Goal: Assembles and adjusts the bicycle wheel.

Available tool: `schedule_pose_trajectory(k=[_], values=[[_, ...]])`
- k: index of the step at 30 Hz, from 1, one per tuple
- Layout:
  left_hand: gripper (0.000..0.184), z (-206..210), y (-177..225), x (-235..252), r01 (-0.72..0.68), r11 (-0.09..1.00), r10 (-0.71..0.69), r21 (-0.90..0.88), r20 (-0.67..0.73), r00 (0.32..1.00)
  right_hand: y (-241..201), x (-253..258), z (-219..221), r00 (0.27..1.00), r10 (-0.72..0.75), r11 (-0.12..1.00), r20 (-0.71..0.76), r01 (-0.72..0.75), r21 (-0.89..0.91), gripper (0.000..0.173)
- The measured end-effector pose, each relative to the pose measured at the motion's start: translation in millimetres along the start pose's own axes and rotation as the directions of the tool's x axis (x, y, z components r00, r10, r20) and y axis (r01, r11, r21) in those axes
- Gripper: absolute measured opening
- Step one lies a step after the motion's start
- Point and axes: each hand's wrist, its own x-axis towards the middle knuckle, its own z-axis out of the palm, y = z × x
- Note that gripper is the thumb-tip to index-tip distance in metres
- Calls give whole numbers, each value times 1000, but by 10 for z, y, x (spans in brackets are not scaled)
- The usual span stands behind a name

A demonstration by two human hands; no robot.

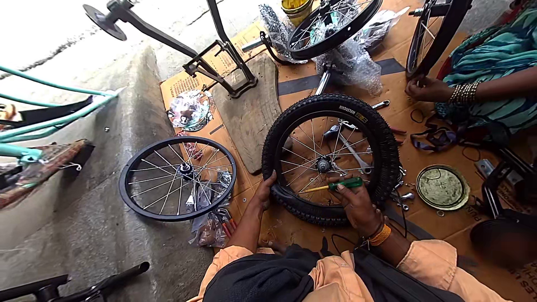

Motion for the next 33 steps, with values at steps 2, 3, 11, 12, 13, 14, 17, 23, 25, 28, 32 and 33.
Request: schedule_pose_trajectory(k=[2,3,11,12,13,14,17,23,25,28,32,33], values=[[50,6,8,-16,-8,1000,8,-8,1,1000,17,41,9,999,27,999,38,-28,34,22],[50,10,14,-22,-9,1000,9,-12,2,1000,7,59,24,998,37,998,59,-39,43,27],[46,36,30,-61,7,998,-8,-60,-8,1000,-31,231,38,975,224,967,8,-223,125,28],[45,36,33,-60,14,998,-14,-65,-6,1000,-22,247,40,973,231,964,14,-231,132,27],[44,36,33,-55,17,997,-18,-72,-2,1000,-14,259,42,972,233,962,22,-234,141,25],[44,38,32,-49,18,997,-18,-77,4,1000,-5,268,43,972,232,961,23,-233,151,23],[43,28,20,-32,22,996,-21,-92,12,1000,22,256,40,974,225,960,31,-227,166,19],[45,26,12,-6,32,995,-31,-89,19,999,66,97,160,979,61,992,194,-38,-120,18],[45,31,28,-15,24,996,-22,-90,28,999,46,-12,327,888,-82,892,452,268,-365,16],[41,15,11,-38,21,995,-17,-96,45,999,87,-106,555,633,-33,631,773,613,-475,27],[39,-4,47,15,33,996,-27,-83,68,997,220,-141,880,323,179,397,929,841,-368,12],[40,-1,40,9,31,996,-26,-82,66,997,280,-192,928,257,254,357,932,871,-337,17]])
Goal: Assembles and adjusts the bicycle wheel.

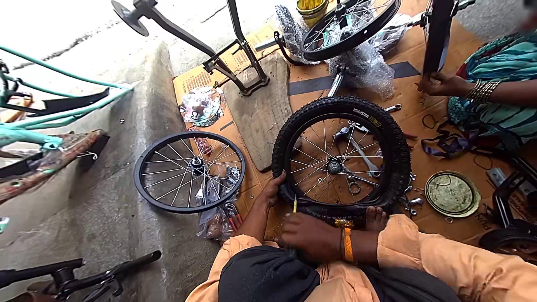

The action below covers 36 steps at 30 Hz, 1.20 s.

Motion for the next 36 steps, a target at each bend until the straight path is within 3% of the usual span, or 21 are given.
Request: schedule_pose_trajectory(k=[6,10,14,17,23,25,27,30,31,33,36], values=[[48,54,-109,-67,-106,994,106,-2,-30,994,3,91,259,990,-50,989,130,67,-130,25],[51,59,-314,-261,-131,986,133,-103,8,991,-28,21,127,998,-38,988,53,46,-149,21],[38,243,-437,-389,-181,965,167,-192,-86,982,-28,-107,15,999,-44,985,-9,42,-168,18],[39,270,-482,-269,-190,950,157,-249,-146,977,26,-208,227,985,-76,966,153,111,-234,34],[39,304,-382,-252,-168,973,126,-158,-246,961,442,-507,572,908,-28,887,419,216,-409,26],[40,269,-353,-219,-174,975,137,-136,-245,960,421,-549,485,935,-63,909,349,198,-366,25],[39,232,-352,-191,-177,976,144,-127,-235,961,297,-554,260,978,-92,970,186,130,-207,26],[39,210,-391,-138,-177,974,147,-138,-203,968,22,-587,-223,980,108,993,-167,-96,75,33],[38,191,-381,-123,-181,973,152,-142,-194,969,-66,-592,-390,937,211,972,-278,-171,162,34],[39,158,-342,-117,-187,974,161,-127,-187,969,-230,-617,-620,768,421,891,-483,-250,379,31],[40,164,-276,-74,-184,977,162,-108,-183,970,-486,-672,-808,499,616,744,-609,-114,659,25]])
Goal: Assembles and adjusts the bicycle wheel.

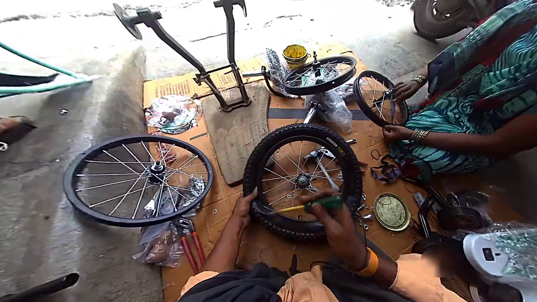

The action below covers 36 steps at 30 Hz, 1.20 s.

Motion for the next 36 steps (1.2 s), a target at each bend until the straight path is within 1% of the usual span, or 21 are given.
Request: schedule_pose_trajectory(k=[1,3,5,7,9,11,14,16,18,21,23,25,27,29,33,36], values=[[40,22,35,15,2,1000,-2,6,-10,1000,-35,-22,-12,998,-16,999,-54,18,40,23],[42,21,110,53,2,999,-2,37,-10,1000,-44,-51,8,989,-97,994,-114,103,45,20],[46,-3,175,109,-14,997,13,82,11,1000,-126,-91,104,980,-150,985,-129,159,65,20],[47,13,241,166,-50,990,48,131,18,999,-300,-136,245,976,-177,975,-128,191,112,17],[47,65,357,193,-64,984,65,169,1,998,-419,-128,335,970,-215,963,-111,230,140,17],[48,126,492,223,-82,975,91,204,-34,995,-402,-51,320,957,-252,947,-144,274,165,20],[47,278,728,309,-177,947,185,268,-5,983,-284,130,120,931,-225,946,-289,279,163,21],[43,326,806,364,-249,909,254,335,30,967,-178,193,-5,930,-151,950,-334,230,212,20],[41,291,808,416,-279,881,280,383,54,958,-46,214,-84,950,-72,959,-305,150,242,22],[49,166,684,421,-221,898,226,381,34,974,218,202,-170,970,35,970,-242,25,242,24],[55,173,619,410,-196,919,205,342,9,979,376,182,-214,965,124,955,-233,-52,293,22],[54,208,600,378,-184,929,203,320,-27,979,529,157,-222,955,204,922,-214,-114,371,22],[50,189,571,403,-183,933,208,309,-49,977,681,167,-172,953,230,893,-197,-126,432,24],[48,168,529,452,-172,938,197,301,-55,979,795,211,-89,950,243,882,-197,-132,452,27],[47,142,496,470,-138,951,161,276,-63,985,891,349,50,924,298,898,-241,-186,398,28],[43,128,481,486,-138,958,158,253,-62,985,923,362,114,920,325,895,-220,-224,386,26]])
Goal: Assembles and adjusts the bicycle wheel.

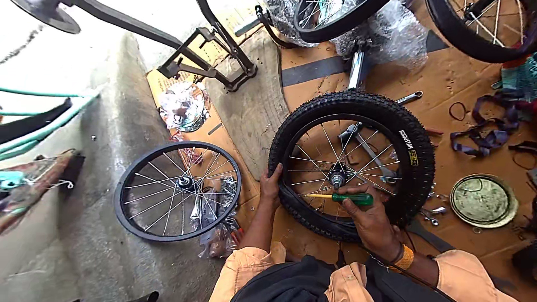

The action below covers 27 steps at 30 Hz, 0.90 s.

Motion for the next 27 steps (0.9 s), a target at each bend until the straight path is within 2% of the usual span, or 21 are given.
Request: schedule_pose_trajectory(k=[4,7,10,13,16,21,23,24,25,26,27], values=[[40,11,-22,-9,-15,999,15,-37,-2,1000,18,3,-32,999,35,998,35,-37,46,24],[41,15,-44,-9,-73,997,72,-41,-14,997,41,-39,-74,995,95,983,18,-97,158,26],[51,-3,-35,-151,-135,990,135,-43,0,991,28,-100,-135,977,214,938,-6,-204,279,27],[69,-3,-95,-435,-7,999,9,-46,47,999,85,-138,-240,959,274,939,-73,-250,237,28],[62,-55,-105,-513,113,994,-112,-5,93,989,163,-142,-261,945,305,946,-117,-287,153,29],[58,-195,-150,-314,198,978,-181,-70,200,963,119,-8,-174,905,391,920,-169,-379,100,29],[56,-198,-170,-295,215,974,-195,-77,209,958,115,-32,-162,935,324,941,-144,-334,-50,28],[55,-196,-178,-290,223,971,-201,-83,209,957,95,-64,-150,968,236,947,-85,-249,-201,27],[54,-196,-180,-278,230,969,-206,-95,209,956,75,-94,-129,993,118,938,26,-103,-330,25],[54,-204,-181,-267,239,965,-212,-105,218,953,71,-115,-101,984,3,921,176,65,-383,22],[53,-219,-184,-262,251,962,-221,-111,229,948,88,-117,-54,936,-102,906,338,228,-356,18]])
